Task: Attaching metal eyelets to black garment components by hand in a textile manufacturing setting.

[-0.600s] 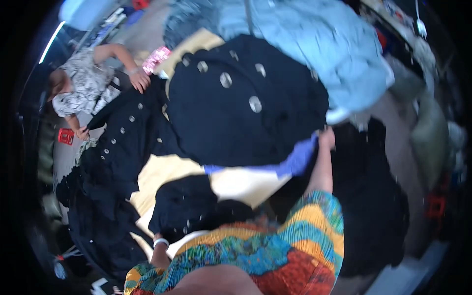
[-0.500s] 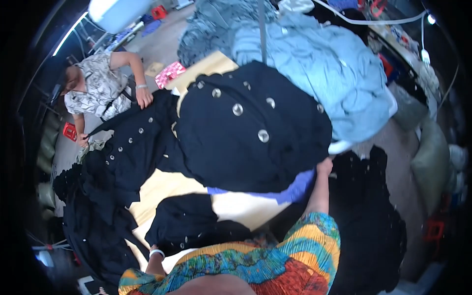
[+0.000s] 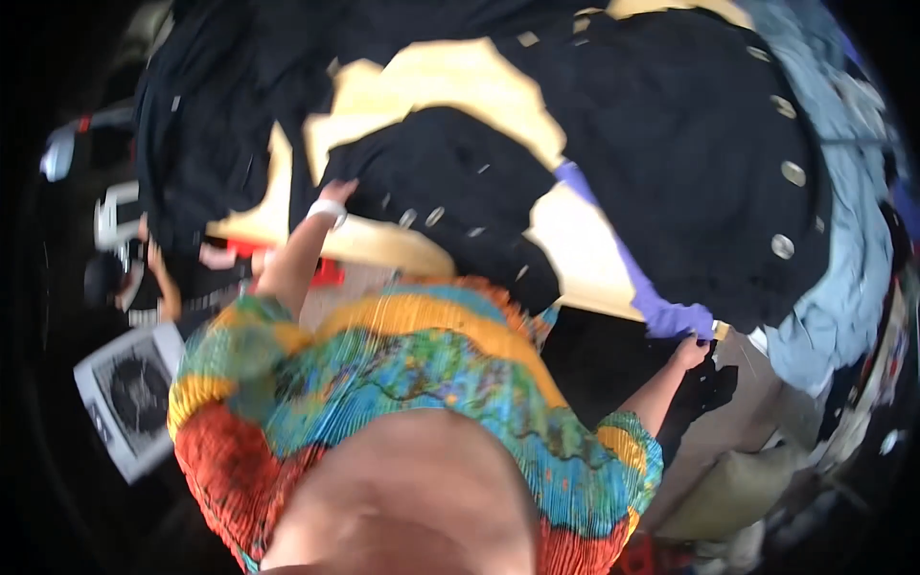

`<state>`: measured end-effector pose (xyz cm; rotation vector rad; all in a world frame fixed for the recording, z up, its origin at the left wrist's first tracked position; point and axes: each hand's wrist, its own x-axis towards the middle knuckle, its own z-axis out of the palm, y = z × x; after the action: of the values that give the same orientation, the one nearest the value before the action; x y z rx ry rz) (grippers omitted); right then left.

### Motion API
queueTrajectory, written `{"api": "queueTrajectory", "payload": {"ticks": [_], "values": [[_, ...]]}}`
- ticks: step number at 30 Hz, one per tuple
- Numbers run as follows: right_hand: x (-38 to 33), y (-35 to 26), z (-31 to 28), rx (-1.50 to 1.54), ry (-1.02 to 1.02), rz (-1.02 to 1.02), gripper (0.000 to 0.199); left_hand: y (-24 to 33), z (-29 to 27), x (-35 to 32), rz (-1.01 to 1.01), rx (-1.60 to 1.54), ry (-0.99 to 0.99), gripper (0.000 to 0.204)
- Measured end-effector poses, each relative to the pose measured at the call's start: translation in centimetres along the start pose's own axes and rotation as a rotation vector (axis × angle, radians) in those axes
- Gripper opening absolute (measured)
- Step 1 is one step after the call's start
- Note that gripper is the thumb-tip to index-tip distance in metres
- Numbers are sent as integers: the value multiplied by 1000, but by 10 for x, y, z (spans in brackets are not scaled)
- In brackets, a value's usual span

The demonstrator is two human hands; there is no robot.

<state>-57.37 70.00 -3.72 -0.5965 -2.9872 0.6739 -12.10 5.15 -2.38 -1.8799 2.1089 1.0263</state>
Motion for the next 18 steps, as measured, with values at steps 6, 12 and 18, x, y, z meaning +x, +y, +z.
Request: {"api": "queueTrajectory", "payload": {"ticks": [6,12,18], "values": [[-174,-72,7,331,-69,-338,25,-19,-14,-31,-10,-425,-86,41],[-370,-247,16,426,-622,-869,17,-21,-27,-60,439,-244,-394,21],[-452,-311,66,217,-924,-1405,16,-44,-26,-48,239,-263,-31,13]]}}
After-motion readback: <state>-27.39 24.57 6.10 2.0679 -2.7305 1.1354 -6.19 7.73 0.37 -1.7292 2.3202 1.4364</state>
